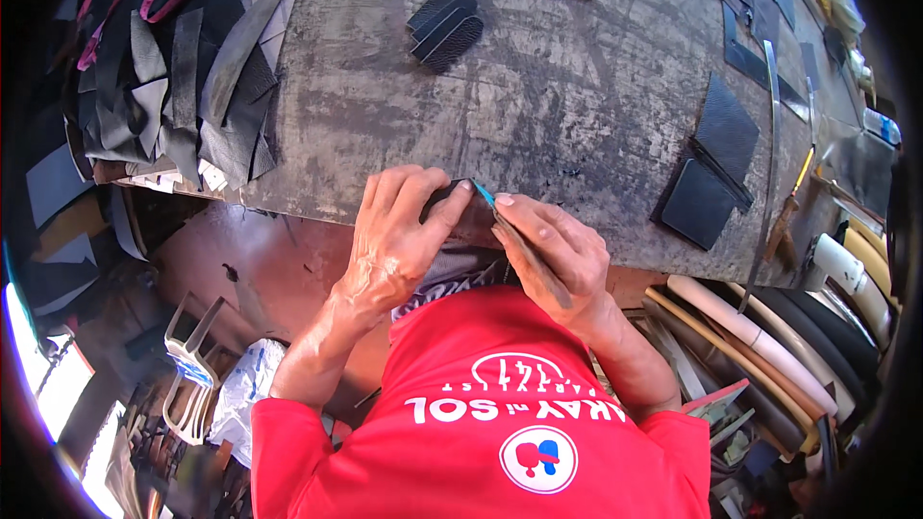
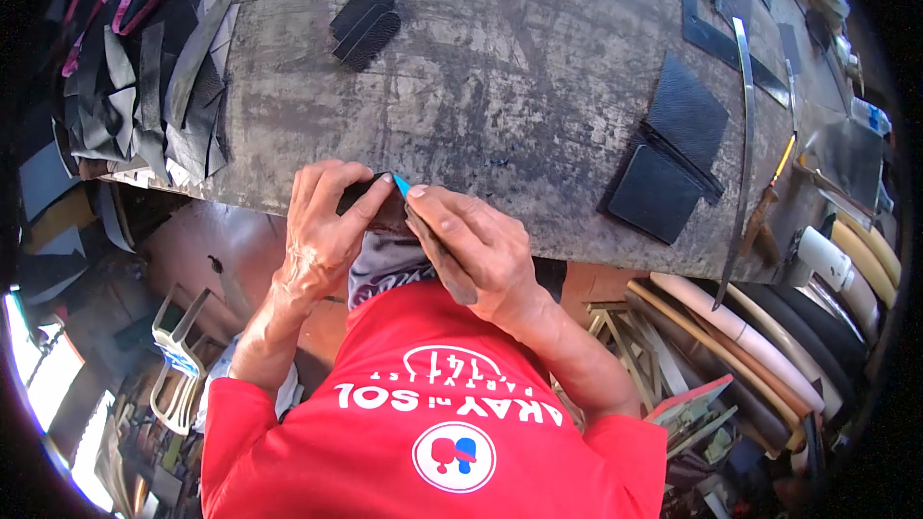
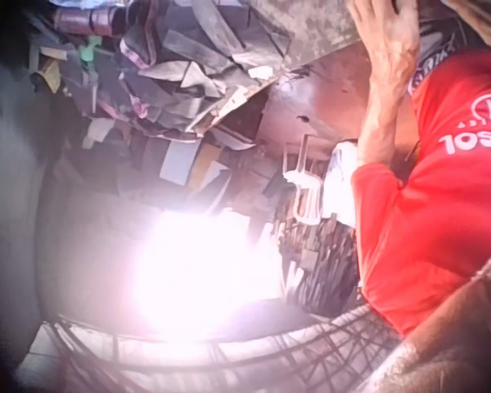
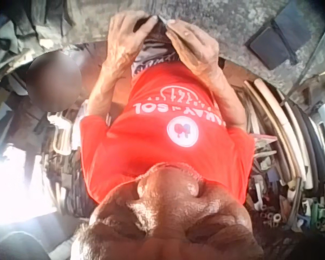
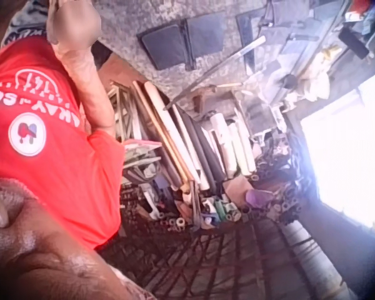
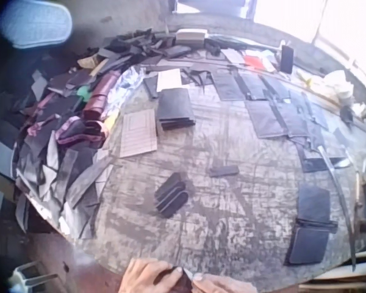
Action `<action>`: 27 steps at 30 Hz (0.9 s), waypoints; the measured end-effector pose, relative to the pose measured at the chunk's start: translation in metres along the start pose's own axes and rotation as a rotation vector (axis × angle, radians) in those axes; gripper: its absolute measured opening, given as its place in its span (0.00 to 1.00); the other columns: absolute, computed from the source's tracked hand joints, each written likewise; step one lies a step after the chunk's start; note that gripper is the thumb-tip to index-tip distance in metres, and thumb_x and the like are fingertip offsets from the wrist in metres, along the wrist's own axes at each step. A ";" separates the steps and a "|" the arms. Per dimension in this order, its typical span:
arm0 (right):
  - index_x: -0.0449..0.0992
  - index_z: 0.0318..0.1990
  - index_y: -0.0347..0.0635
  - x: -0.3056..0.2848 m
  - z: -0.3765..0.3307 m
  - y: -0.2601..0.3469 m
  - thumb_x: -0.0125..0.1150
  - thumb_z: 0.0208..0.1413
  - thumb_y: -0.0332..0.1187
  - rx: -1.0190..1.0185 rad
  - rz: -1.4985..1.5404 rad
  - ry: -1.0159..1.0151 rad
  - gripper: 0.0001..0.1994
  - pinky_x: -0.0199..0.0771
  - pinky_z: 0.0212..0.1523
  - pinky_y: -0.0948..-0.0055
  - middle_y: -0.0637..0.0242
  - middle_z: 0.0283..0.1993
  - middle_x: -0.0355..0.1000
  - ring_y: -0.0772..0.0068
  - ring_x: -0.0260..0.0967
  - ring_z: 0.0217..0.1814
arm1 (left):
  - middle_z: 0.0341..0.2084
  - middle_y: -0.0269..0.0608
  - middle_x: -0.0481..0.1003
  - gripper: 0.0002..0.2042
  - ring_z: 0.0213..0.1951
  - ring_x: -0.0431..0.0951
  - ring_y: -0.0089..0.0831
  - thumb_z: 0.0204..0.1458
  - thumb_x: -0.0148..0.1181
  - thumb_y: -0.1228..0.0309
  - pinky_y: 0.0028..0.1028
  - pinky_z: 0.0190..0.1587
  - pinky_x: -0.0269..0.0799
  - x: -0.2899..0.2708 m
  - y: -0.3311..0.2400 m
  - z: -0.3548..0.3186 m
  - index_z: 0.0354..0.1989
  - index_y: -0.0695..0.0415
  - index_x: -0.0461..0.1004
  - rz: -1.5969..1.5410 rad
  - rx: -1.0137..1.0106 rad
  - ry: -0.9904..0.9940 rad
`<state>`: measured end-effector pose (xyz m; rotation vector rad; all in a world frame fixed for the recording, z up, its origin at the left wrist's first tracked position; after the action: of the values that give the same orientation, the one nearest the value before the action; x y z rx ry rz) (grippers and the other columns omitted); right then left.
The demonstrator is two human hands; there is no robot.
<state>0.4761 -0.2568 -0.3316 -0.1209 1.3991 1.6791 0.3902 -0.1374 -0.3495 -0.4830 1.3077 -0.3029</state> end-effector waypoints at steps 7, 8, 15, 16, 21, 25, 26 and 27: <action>0.77 0.57 0.33 0.001 0.002 -0.007 0.67 0.48 0.20 0.087 0.127 0.060 0.25 0.83 0.43 0.62 0.50 0.50 0.79 0.51 0.81 0.45 | 0.46 0.43 0.73 0.22 0.49 0.74 0.44 0.44 0.65 0.77 0.42 0.50 0.72 -0.002 0.000 0.004 0.53 0.58 0.81 -0.015 0.001 0.030; 0.77 0.58 0.33 0.001 0.002 -0.008 0.67 0.48 0.21 0.089 0.142 0.070 0.25 0.83 0.43 0.62 0.50 0.50 0.79 0.51 0.81 0.45 | 0.47 0.43 0.72 0.21 0.50 0.74 0.44 0.46 0.65 0.76 0.41 0.50 0.72 -0.002 0.000 0.004 0.53 0.60 0.80 -0.020 0.011 0.038; 0.76 0.59 0.33 0.001 0.001 -0.013 0.66 0.49 0.22 0.124 0.206 0.134 0.26 0.83 0.45 0.60 0.49 0.52 0.77 0.49 0.81 0.47 | 0.47 0.44 0.72 0.22 0.50 0.74 0.44 0.46 0.65 0.76 0.42 0.50 0.72 0.000 0.001 0.003 0.53 0.61 0.80 -0.039 0.027 0.051; 0.76 0.59 0.33 0.001 0.002 -0.013 0.66 0.50 0.22 0.127 0.210 0.139 0.26 0.83 0.45 0.60 0.49 0.52 0.77 0.49 0.81 0.47 | 0.47 0.44 0.72 0.22 0.49 0.74 0.44 0.46 0.65 0.76 0.42 0.51 0.72 0.000 0.001 0.003 0.53 0.61 0.80 -0.042 0.029 0.051; 0.75 0.60 0.33 0.000 0.004 -0.013 0.67 0.50 0.22 0.128 0.216 0.163 0.26 0.83 0.45 0.60 0.48 0.52 0.77 0.49 0.81 0.49 | 0.47 0.44 0.72 0.23 0.50 0.74 0.44 0.44 0.65 0.75 0.42 0.51 0.72 -0.001 0.001 0.003 0.53 0.62 0.80 -0.047 0.041 0.046; 0.75 0.59 0.33 -0.001 0.010 -0.008 0.68 0.50 0.23 0.129 0.163 0.197 0.25 0.83 0.45 0.60 0.49 0.52 0.78 0.50 0.81 0.49 | 0.47 0.44 0.72 0.23 0.50 0.74 0.44 0.45 0.65 0.75 0.42 0.51 0.72 -0.001 0.001 0.004 0.54 0.62 0.80 -0.027 0.042 0.074; 0.75 0.59 0.32 -0.002 0.014 -0.006 0.68 0.50 0.23 0.129 0.154 0.212 0.25 0.83 0.45 0.60 0.49 0.52 0.78 0.50 0.81 0.49 | 0.48 0.44 0.72 0.23 0.51 0.74 0.44 0.45 0.65 0.75 0.42 0.52 0.72 -0.001 0.000 0.005 0.54 0.62 0.80 -0.024 0.041 0.088; 0.75 0.59 0.32 -0.003 0.017 -0.005 0.68 0.50 0.23 0.128 0.146 0.227 0.25 0.83 0.45 0.60 0.49 0.52 0.78 0.50 0.81 0.49 | 0.48 0.44 0.72 0.23 0.51 0.74 0.44 0.45 0.65 0.75 0.42 0.52 0.72 -0.002 -0.001 0.006 0.54 0.63 0.79 -0.015 0.045 0.103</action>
<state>0.4886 -0.2451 -0.3275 -0.1437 1.7172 1.7307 0.3953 -0.1361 -0.3466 -0.4444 1.3950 -0.3729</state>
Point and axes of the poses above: each hand's wrist, its own z-axis towards the middle knuckle, its own x-axis out of the palm, y = z × x, the point moved 9 cm from there along z, towards the middle knuckle
